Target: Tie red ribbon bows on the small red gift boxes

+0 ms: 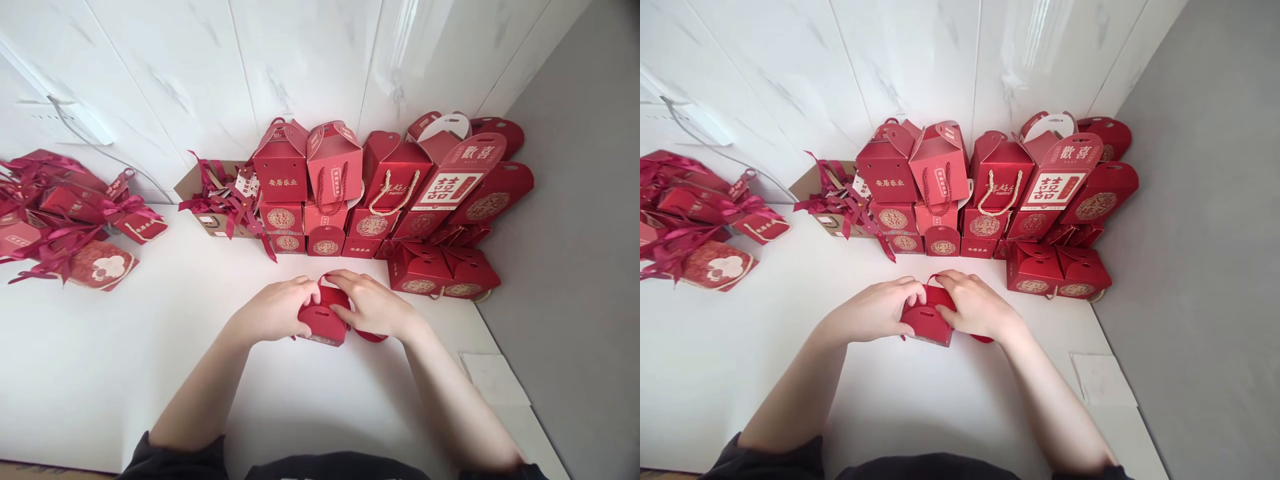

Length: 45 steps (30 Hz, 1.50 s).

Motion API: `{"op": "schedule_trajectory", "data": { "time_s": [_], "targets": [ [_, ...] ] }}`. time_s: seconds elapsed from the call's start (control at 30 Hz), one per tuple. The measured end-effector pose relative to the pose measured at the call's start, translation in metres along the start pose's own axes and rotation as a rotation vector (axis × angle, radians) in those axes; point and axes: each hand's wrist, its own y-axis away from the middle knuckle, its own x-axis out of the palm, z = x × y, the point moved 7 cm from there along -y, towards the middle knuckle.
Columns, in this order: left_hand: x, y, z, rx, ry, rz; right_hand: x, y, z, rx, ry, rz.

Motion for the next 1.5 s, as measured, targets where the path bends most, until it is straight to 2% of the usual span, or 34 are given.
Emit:
{"op": "schedule_trajectory", "data": {
  "time_s": [0.1, 0.17, 0.23, 0.3, 0.37, 0.4, 0.5, 0.6, 0.67, 0.8, 1.03, 1.37, 1.5],
  "targets": [
    [-0.010, 0.004, -0.007, 0.079, -0.045, -0.070, 0.000, 0.002, 0.007, -0.002, 0.067, 0.038],
    [-0.016, 0.005, -0.014, 0.163, -0.089, -0.123, -0.003, 0.002, 0.006, 0.061, 0.151, 0.025],
    [-0.022, 0.003, -0.017, 0.235, -0.162, -0.212, -0.009, 0.003, -0.004, 0.216, 0.255, -0.027],
    [-0.030, 0.000, -0.013, 0.236, -0.258, -0.359, -0.015, 0.006, -0.017, 0.385, 0.297, -0.064],
    [-0.036, -0.002, -0.006, 0.202, -0.325, -0.453, -0.016, 0.009, -0.027, 0.489, 0.223, -0.041],
    [-0.037, -0.004, -0.003, 0.191, -0.338, -0.459, -0.015, 0.010, -0.031, 0.517, 0.161, -0.014],
    [-0.035, -0.005, -0.001, 0.202, -0.326, -0.393, -0.013, 0.013, -0.039, 0.594, 0.026, 0.037],
    [-0.033, 0.000, -0.009, 0.238, -0.309, -0.336, -0.012, 0.016, -0.043, 0.660, -0.002, 0.057],
    [-0.032, 0.002, -0.010, 0.215, -0.311, -0.331, -0.011, 0.017, -0.043, 0.673, -0.012, 0.069],
    [-0.023, 0.002, 0.000, 0.120, -0.285, -0.277, -0.009, 0.017, -0.041, 0.657, -0.023, 0.080],
    [-0.008, 0.001, 0.004, 0.104, -0.145, -0.119, -0.009, 0.018, -0.034, 0.596, -0.060, 0.079],
    [-0.006, -0.002, 0.000, 0.097, -0.062, -0.075, -0.010, 0.018, -0.029, 0.591, -0.020, 0.076],
    [-0.017, 0.004, 0.002, 0.115, 0.023, -0.059, -0.014, 0.016, -0.023, 0.505, -0.119, 0.022]
  ]
}}
